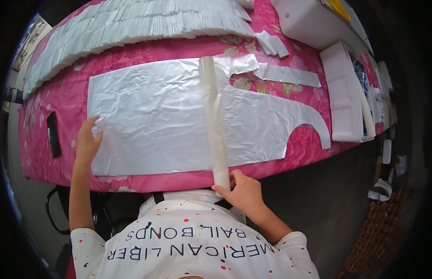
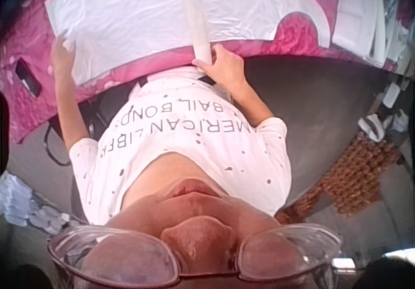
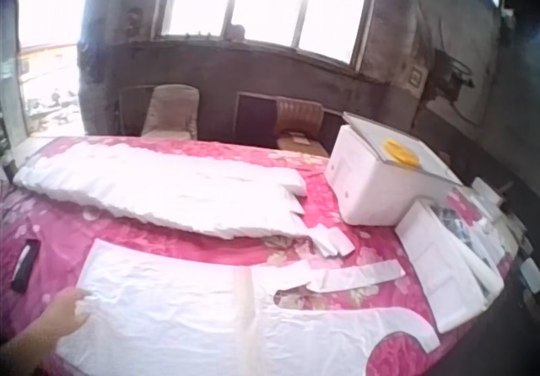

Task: The person repeatedly wraps small white rectangular items in clear plastic film on a pink floral tablecloth. They unroll the film, place an item on it, fold the film around the item, and set the wrapped unit aside. The process is repeated multiple times with similar items.

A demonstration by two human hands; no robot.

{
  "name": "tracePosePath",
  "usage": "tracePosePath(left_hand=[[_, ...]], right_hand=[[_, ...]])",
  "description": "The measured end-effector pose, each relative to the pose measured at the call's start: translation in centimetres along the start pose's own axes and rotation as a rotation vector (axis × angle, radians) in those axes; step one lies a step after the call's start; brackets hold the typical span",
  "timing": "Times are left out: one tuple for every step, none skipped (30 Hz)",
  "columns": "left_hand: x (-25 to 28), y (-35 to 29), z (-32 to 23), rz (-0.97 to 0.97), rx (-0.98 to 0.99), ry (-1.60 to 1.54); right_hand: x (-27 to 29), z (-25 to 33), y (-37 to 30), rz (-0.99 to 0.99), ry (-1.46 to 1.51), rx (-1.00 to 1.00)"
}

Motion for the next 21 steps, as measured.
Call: tracePosePath(left_hand=[[0.8, 0.0, -2.8, -0.174, -0.168, 0.185], [0.4, -0.1, -4.7, -0.162, -0.207, 0.112], [-0.4, -0.3, -6.7, -0.152, -0.248, 0.034], [-1.1, -0.6, -9.0, -0.146, -0.289, -0.041], [-2.6, -1.2, -11.3, -0.071, -0.329, -0.165], [-4.1, -2.2, -13.5, -0.004, -0.366, -0.280], [-5.7, -2.9, -15.7, 0.058, -0.410, -0.322], [-7.4, -3.3, -17.8, 0.126, -0.457, -0.364], [-8.9, -3.4, -19.3, 0.148, -0.500, -0.370], [-9.9, -3.4, -20.6, 0.169, -0.538, -0.371], [-10.9, -3.6, -21.2, 0.177, -0.540, -0.344], [-11.6, -3.6, -21.8, 0.185, -0.541, -0.316], [-12.2, -3.9, -22.2, 0.206, -0.540, -0.287], [-12.5, -4.0, -22.4, 0.222, -0.552, -0.256], [-12.7, -4.0, -22.7, 0.237, -0.563, -0.225], [-12.9, -4.2, -22.7, 0.264, -0.573, -0.191], [-13.1, -4.3, -22.8, 0.258, -0.583, -0.151], [-13.3, -4.4, -23.0, 0.252, -0.592, -0.110], [-13.4, -4.5, -22.9, 0.247, -0.601, -0.066], [-13.5, -4.5, -23.0, 0.243, -0.604, -0.052], [-13.6, -4.6, -23.0, 0.238, -0.605, -0.039]], right_hand=[[-1.0, -0.7, 0.0, -0.054, -0.093, 0.087], [-1.5, -1.0, -0.1, -0.036, -0.100, 0.071], [-1.8, -1.1, 0.0, -0.023, -0.110, 0.055], [-1.9, -1.1, 0.2, -0.009, -0.120, 0.042], [-1.9, -1.2, 0.3, 0.005, -0.092, 0.017], [-1.7, -1.0, 0.3, 0.007, -0.072, 0.039], [-1.7, -0.9, 0.3, 0.006, -0.060, 0.060], [-1.6, -0.9, 0.3, 0.006, -0.044, 0.074], [-1.3, -0.8, 0.2, 0.031, -0.021, 0.040], [-1.0, -0.7, 0.1, 0.038, -0.037, 0.041], [-1.0, -0.6, 0.0, 0.053, -0.052, 0.038], [-1.0, -0.6, -0.1, 0.068, -0.066, 0.035], [-1.3, -0.9, -0.2, 0.083, -0.053, 0.023], [-1.3, -0.9, -0.2, 0.090, -0.041, 0.021], [-1.1, -0.9, -0.1, 0.097, -0.030, 0.020], [-1.3, -1.0, -0.2, 0.111, -0.012, 0.013], [-1.3, -1.0, -0.1, 0.150, -0.017, 0.028], [-1.1, -1.1, 0.3, 0.190, -0.022, 0.044], [-1.1, -1.3, 0.7, 0.230, -0.025, 0.063], [-1.0, -1.7, 1.4, 0.247, -0.060, 0.092], [-0.4, -1.5, 2.3, 0.189, -0.045, 0.122]])
Point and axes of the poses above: each hand's wrist, its own y-axis towards the middle knuckle, its own x-axis out of the back of the hand, z = x × y, the point moved 4 cm from there along y, towards the middle knuckle, and after that the axes turned 4 degrees about x, right-handed, at the moved point
